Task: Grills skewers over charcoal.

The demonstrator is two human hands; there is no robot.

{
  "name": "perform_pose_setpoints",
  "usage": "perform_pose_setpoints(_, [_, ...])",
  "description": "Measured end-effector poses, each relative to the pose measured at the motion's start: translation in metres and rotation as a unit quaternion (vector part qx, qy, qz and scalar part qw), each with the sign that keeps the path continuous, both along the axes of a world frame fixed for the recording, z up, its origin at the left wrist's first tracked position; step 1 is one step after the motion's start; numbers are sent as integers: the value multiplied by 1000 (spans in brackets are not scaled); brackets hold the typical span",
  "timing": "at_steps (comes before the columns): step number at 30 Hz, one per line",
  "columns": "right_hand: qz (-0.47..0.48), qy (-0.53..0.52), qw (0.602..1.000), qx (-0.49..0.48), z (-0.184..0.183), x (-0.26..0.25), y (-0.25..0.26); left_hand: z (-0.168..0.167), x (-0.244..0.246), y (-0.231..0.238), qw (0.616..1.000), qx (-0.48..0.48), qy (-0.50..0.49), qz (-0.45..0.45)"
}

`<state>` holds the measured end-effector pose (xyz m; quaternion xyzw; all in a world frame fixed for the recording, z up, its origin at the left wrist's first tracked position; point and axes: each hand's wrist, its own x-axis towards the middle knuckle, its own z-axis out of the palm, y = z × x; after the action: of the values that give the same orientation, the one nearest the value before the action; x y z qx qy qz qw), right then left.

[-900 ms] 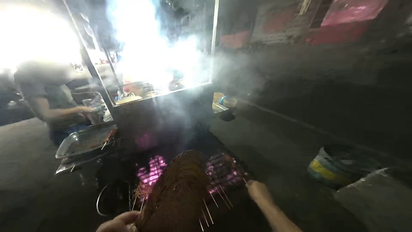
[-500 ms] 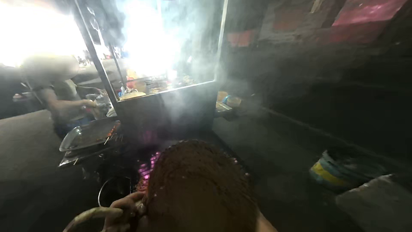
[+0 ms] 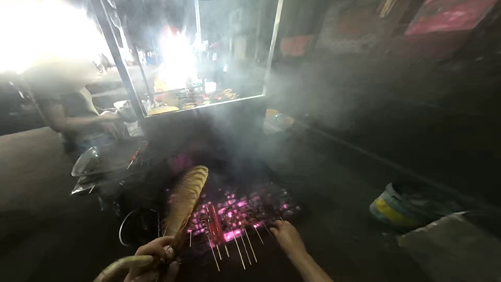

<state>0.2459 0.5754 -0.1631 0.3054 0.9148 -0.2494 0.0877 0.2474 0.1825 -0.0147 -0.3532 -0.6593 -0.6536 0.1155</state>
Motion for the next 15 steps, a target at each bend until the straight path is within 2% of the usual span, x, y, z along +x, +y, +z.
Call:
perform_pose_setpoints(2, [-12, 6, 1000, -5, 2, 2, -16, 9, 8, 2, 992, 53, -91, -68])
perform_pose_setpoints(3, [-31, 23, 999, -8, 1, 6, -24, 8, 7, 4, 991, 63, -98, -72])
perform_pose_setpoints(4, [-50, 36, 998, -7, -4, 7, -27, 4, 3, 4, 994, 53, -70, -60])
perform_pose_setpoints(7, [-1, -46, 999, -9, 6, -3, -18, -5, -4, 1, 999, -8, 43, 16])
perform_pose_setpoints(11, [16, -59, 998, -9, -2, 0, -11, 4, 4, -9, 1000, 0, 16, 2])
perform_pose_setpoints(15, [10, 7, 1000, -13, -3, 3, -22, 9, -8, -17, 991, -5, 105, 81])
